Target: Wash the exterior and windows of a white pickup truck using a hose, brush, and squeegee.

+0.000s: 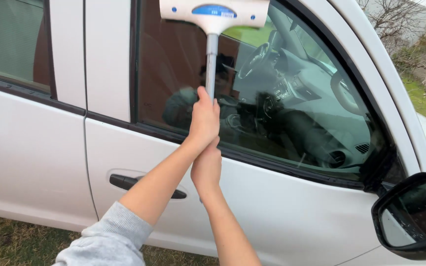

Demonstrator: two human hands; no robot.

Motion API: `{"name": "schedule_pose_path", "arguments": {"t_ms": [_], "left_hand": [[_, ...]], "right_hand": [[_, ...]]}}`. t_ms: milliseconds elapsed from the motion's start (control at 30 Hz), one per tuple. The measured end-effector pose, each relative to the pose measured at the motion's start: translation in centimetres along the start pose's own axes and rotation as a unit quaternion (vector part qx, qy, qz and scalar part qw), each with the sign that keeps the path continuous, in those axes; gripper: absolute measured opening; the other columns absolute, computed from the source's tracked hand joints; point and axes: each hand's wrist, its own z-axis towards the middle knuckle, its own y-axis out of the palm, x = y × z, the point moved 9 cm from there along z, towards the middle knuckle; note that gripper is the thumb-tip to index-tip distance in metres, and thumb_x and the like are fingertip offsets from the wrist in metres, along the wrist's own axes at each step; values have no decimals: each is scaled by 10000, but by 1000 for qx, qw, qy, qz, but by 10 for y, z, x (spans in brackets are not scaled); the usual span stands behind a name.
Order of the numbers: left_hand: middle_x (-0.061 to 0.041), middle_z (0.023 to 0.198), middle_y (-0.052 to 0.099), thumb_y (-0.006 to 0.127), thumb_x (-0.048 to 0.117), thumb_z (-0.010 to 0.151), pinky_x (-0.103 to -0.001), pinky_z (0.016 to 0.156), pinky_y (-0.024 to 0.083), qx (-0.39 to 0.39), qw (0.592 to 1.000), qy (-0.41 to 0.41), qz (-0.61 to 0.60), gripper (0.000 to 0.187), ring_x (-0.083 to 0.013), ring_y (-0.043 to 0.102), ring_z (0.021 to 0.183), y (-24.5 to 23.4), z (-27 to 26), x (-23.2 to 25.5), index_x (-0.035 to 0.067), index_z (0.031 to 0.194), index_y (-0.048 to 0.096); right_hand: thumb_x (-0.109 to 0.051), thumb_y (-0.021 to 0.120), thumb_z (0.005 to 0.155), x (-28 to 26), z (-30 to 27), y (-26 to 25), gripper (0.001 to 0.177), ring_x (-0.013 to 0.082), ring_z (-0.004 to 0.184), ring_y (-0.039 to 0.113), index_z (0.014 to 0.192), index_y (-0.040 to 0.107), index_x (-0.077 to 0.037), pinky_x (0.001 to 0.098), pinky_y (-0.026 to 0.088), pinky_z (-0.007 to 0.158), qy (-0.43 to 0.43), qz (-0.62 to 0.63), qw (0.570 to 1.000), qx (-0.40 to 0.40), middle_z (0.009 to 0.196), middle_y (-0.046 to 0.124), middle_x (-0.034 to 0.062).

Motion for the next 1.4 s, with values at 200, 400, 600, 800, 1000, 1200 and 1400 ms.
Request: {"name": "schedule_pose_path", "arguments": {"t_ms": [200,400,600,800,1000,1200,1400], "left_hand": [[-161,608,589,225,358,1076,-454,635,514,-299,922,-248,2,518,-311,579,584,150,-260,-145,-89,948,454],[-210,793,675,256,293,1050,-554,705,520,-348,934,-77,34,348,-398,645,726,229,-122,29,5,1137,431],[-295,800,707,209,314,1238,-520,728,559,-314,935,-162,-41,681,-469,685,742,259,-162,-20,-176,963,593],[-283,1019,712,167,331,1106,-547,887,527,-420,893,-117,108,501,-460,684,979,305,-258,-44,-28,1216,500],[-255,1018,741,166,358,1233,-510,824,522,-376,917,-131,10,570,-452,684,935,386,-205,16,-20,1146,583],[-150,705,630,564,285,1046,-448,535,509,-326,940,-70,-70,333,-290,627,572,296,-244,-1,-25,1007,451],[83,547,327,511,610,1066,-233,357,276,-546,604,-286,-505,555,-37,300,393,204,-204,72,154,767,407]], "right_hand": [[-118,652,858,205,-143,21,195,288,831,719,1002,668,11,430,532,651,38,53,991,115,860,755,157],[-71,664,838,173,-53,-102,106,186,695,684,819,593,6,383,524,607,117,100,978,137,737,704,108],[-73,613,926,229,-79,-86,136,197,745,665,1020,584,21,372,509,634,152,58,978,128,828,702,80],[-112,686,871,290,-152,-90,422,194,949,634,1247,511,-31,387,525,757,176,206,943,193,1027,650,101],[-123,768,821,246,-95,-199,321,187,553,641,1004,548,23,338,486,448,185,96,971,116,719,675,121],[-399,444,1020,255,-178,-151,308,160,392,397,1068,479,-97,346,375,370,349,251,899,88,549,411,31],[-412,490,1001,155,-175,-86,366,190,485,452,992,481,-47,365,426,533,139,668,700,-213,582,425,64]]}}
